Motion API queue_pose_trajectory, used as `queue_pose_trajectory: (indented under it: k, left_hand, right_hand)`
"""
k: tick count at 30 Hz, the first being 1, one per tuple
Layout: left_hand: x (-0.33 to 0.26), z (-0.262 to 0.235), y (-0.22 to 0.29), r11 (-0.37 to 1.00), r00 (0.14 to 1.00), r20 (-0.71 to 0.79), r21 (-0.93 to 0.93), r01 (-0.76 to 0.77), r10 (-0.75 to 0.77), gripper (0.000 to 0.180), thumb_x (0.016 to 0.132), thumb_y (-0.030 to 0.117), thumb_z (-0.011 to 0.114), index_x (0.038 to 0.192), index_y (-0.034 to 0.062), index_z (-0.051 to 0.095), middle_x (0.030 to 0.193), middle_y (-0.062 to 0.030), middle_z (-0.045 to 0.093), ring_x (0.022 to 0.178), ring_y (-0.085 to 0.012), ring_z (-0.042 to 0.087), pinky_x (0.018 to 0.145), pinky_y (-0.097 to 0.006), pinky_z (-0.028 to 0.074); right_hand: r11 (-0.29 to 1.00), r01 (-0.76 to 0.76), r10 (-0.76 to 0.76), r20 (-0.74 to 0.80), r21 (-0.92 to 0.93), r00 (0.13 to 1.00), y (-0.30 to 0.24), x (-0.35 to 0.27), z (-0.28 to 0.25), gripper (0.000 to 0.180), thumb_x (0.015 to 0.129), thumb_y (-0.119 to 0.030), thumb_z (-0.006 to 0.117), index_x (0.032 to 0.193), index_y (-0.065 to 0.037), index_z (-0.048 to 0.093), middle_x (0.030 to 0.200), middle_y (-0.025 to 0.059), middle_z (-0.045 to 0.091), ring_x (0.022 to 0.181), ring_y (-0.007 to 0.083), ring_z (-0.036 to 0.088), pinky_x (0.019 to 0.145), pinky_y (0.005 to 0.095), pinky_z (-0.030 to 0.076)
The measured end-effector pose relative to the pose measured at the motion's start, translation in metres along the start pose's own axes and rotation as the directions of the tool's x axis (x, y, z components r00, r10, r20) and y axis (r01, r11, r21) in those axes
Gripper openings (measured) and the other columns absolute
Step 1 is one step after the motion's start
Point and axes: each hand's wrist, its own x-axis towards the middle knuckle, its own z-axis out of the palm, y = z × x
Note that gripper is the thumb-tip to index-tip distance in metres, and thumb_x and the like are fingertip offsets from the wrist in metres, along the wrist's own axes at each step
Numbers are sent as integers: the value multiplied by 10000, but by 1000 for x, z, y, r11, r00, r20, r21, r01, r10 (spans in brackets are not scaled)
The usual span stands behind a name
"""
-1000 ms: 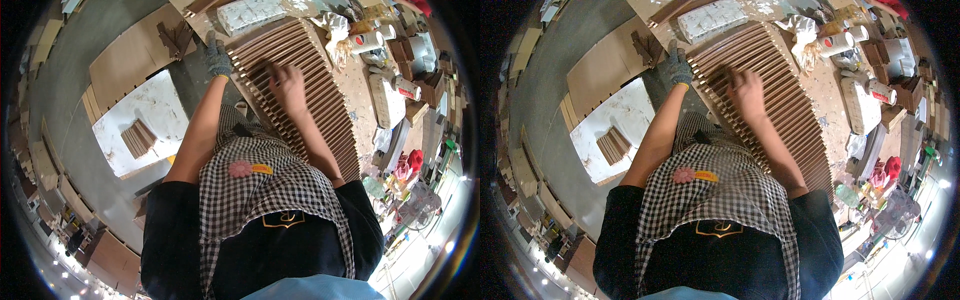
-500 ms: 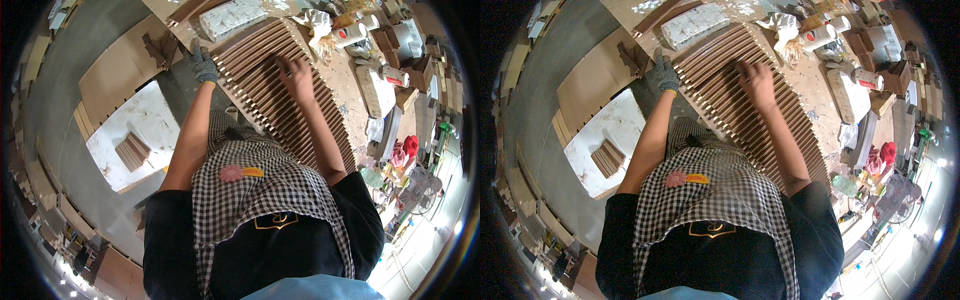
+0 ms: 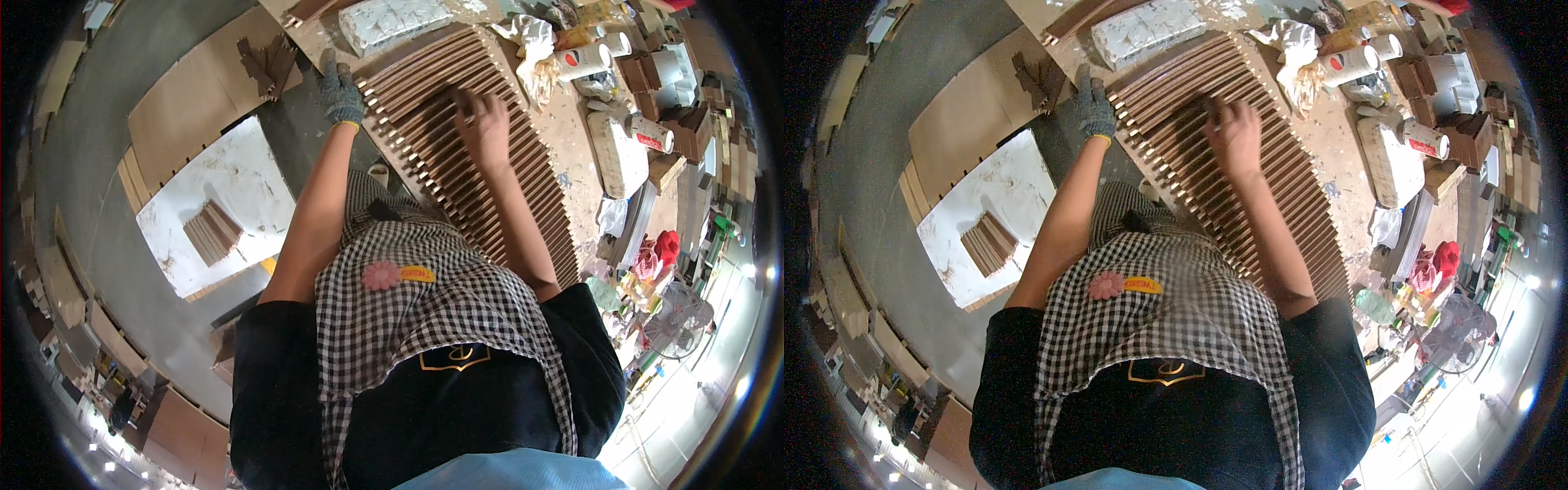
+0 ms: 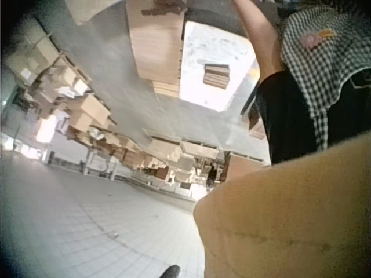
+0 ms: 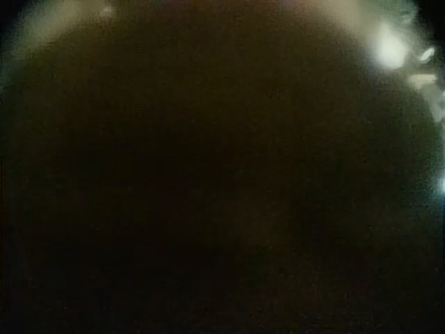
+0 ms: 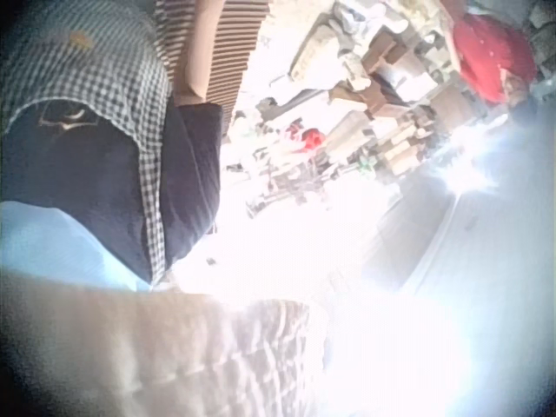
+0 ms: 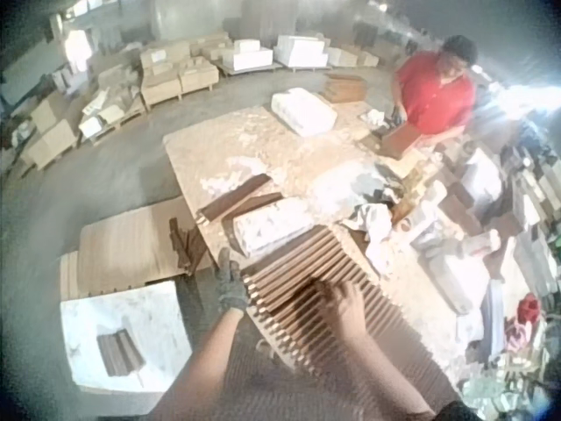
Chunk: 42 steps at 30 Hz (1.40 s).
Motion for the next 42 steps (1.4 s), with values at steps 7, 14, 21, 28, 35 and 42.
queue_pose_trajectory:
  k: [7,14,21,28,35,42]
  left_hand:
    - [-2,17,5,978,997,-58,-201,-63,52,433,1088,205,490,1513,127,468,1517,-232,461,1379,-386,472,1112,-464,410]
    - [-3,9,-19,998,998,24,13,-64,64,447,1103,234,459,1534,121,431,1585,-140,431,1424,-314,442,1155,-389,382]
    - [-8,19,11,980,997,18,-182,77,-75,397,1086,168,483,1473,84,513,1551,-180,475,1401,-326,474,1132,-417,403]
    - [-16,14,31,994,992,96,-62,94,-88,432,1096,233,465,1508,102,467,1566,-169,448,1417,-344,446,1135,-425,403]
    - [-15,11,-2,998,998,-22,1,-64,64,419,1101,264,449,1503,147,466,1523,-193,491,1295,-390,544,1053,-479,446]
    - [-16,17,12,982,998,33,-182,56,-50,394,1094,194,475,1471,83,491,1548,-182,448,1396,-343,456,1119,-454,408]
  right_hand:
    - [887,294,-284,-82,355,955,-82,-64,-2,562,824,-108,760,1362,-34,617,1076,131,617,936,307,585,861,395,518]
    - [960,268,-260,-102,75,960,2,-50,10,596,883,-206,763,1435,-67,584,1008,111,620,973,247,568,927,379,553]
    - [984,-147,127,-183,-99,975,147,18,16,459,914,-230,716,1348,-99,644,1134,186,632,1062,354,570,964,460,498]
    - [991,-122,110,-180,-58,978,127,5,7,446,911,-213,709,1333,-78,654,1154,199,634,1082,367,577,971,467,499]
    - [992,126,-126,0,-3,992,-28,-63,-5,477,880,-147,720,1340,-49,641,1028,134,644,967,264,597,910,383,530]
    - [904,265,-261,-59,335,964,-55,-97,-11,560,818,-102,770,1359,-62,631,1089,120,612,964,303,578,880,385,526]
